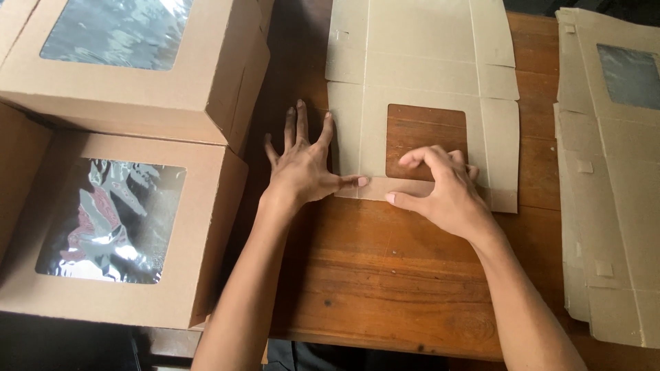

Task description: Folding a flat cardboard box with a plastic window into its final shape.

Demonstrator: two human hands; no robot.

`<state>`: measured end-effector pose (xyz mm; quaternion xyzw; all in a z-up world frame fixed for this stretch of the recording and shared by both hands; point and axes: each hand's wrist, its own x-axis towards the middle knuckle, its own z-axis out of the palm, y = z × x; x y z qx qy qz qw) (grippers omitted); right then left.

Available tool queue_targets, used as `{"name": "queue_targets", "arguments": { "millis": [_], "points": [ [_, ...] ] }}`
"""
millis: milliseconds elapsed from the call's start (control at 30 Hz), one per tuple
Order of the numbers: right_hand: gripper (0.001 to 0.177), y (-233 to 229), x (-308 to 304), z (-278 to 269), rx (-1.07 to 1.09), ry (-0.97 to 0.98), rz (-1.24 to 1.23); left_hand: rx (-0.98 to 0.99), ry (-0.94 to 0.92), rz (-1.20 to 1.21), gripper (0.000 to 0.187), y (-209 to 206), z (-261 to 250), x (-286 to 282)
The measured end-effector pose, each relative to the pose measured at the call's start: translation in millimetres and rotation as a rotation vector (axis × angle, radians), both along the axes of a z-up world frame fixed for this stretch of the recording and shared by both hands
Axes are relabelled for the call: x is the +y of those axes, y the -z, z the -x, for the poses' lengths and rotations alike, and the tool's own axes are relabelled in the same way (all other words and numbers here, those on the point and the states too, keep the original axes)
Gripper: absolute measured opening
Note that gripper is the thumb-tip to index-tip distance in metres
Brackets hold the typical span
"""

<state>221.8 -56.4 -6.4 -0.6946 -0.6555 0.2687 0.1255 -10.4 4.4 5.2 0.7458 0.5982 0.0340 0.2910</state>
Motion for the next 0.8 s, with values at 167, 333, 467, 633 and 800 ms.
{"name": "queue_targets", "arguments": {
  "millis": [167,333,467,633,800],
  "points": [
    [0.078,-4.0,0.1,5.6,0.009,0.034,-0.010,-0.027,-0.027,-0.014,0.128,-4.5,0.3,-2.2],
    [0.086,-7.0,-0.8,14.3,-0.025,0.040,0.004,-0.015,-0.034,-0.023,0.129,0.3,-0.7,-0.2],
    [0.090,-2.7,-0.2,16.8,-0.025,0.034,-0.011,-0.022,-0.035,-0.020,0.127,-1.7,0.1,-0.6],
    [0.091,-4.5,-0.1,24.2,-0.040,0.050,-0.008,-0.023,-0.030,-0.030,0.129,3.0,0.2,-0.1],
    [0.093,-10.9,0.9,36.6,-0.012,0.100,0.007,-0.013,-0.027,-0.046,0.130,5.2,0.0,1.0]
  ]
}}
